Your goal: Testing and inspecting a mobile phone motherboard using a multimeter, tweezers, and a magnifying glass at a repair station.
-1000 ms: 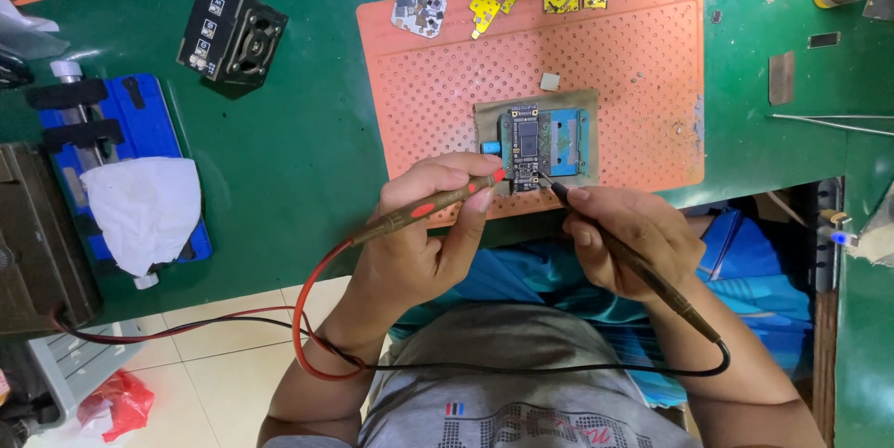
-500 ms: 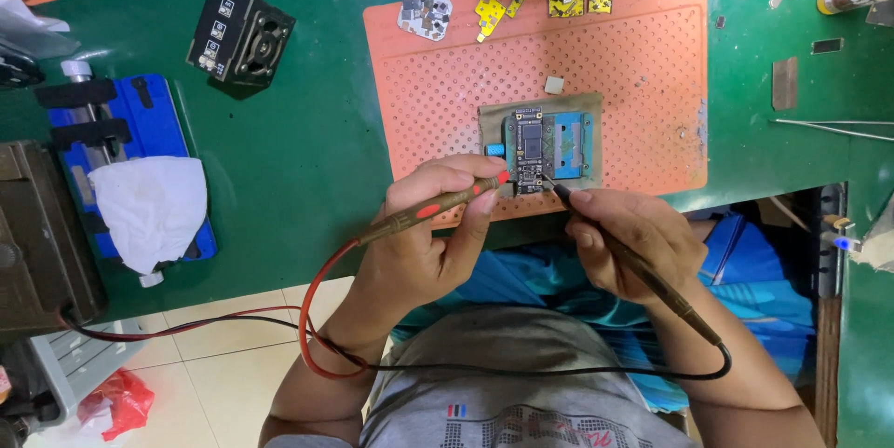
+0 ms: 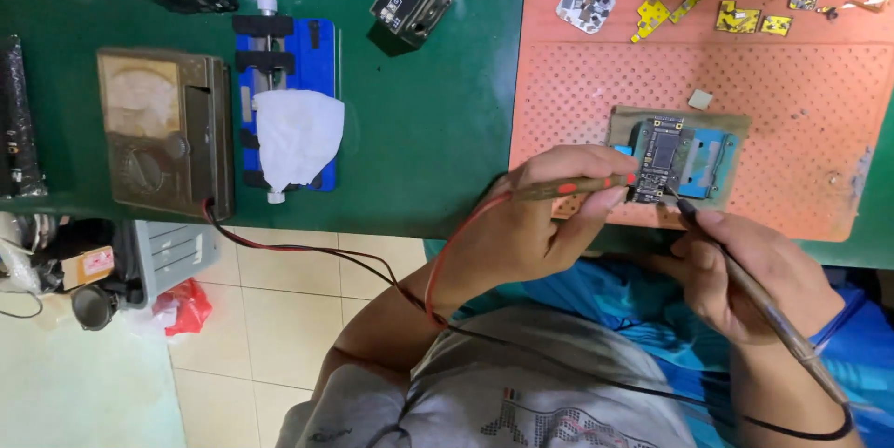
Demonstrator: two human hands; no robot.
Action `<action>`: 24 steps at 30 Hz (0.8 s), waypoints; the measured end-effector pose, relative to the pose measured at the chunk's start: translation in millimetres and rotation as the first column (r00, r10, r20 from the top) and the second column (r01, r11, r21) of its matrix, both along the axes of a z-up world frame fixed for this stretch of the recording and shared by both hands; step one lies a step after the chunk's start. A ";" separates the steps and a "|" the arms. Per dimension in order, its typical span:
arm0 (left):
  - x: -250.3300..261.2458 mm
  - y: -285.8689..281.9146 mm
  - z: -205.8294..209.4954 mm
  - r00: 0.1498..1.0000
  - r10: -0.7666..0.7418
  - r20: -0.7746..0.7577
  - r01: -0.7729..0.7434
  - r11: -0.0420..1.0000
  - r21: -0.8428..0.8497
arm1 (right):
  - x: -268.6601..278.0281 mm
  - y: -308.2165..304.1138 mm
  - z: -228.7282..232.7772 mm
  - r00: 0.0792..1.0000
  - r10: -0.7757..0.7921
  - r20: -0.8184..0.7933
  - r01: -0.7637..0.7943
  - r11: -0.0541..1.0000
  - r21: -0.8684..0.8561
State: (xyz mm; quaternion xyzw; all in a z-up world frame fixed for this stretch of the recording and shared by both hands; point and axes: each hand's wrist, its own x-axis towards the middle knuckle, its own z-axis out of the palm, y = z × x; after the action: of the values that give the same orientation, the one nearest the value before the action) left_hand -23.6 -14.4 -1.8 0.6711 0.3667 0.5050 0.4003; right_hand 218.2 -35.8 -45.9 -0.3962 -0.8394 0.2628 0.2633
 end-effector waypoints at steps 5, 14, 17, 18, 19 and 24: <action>0.2 0.4 -2.2 1.000 -0.018 0.014 0.018 0.999 0.028 | -5.2 -0.3 4.0 0.999 -0.045 0.000 0.045 0.999 0.026; 0.2 1.0 -4.0 0.999 -0.028 0.017 0.028 0.999 0.042 | 6.1 3.6 -4.2 0.998 0.013 0.055 -0.011 0.999 -0.038; 0.7 1.4 -2.2 1.000 -0.030 0.004 0.030 1.000 0.000 | -0.7 -1.4 -1.9 0.998 -0.052 0.045 0.047 0.993 0.112; -0.1 1.8 2.0 0.999 -0.049 0.021 0.049 0.999 0.000 | -5.5 -7.3 -3.4 0.996 -0.072 0.062 0.065 0.992 0.112; -0.2 2.6 5.8 1.000 -0.020 -0.011 0.020 1.000 -0.017 | -9.5 -12.5 -5.5 0.969 -0.232 0.083 0.223 0.969 0.103; 5.9 7.3 4.3 1.000 -0.030 0.005 0.030 0.997 -0.076 | -28.7 0.7 13.1 0.959 -0.231 -0.161 0.274 0.901 0.337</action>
State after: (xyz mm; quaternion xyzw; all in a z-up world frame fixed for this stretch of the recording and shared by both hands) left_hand -17.7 -7.2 2.5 0.6598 0.3750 0.4858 0.4337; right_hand 189.6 -35.2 -32.8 -0.4314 -0.7975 0.0932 0.4114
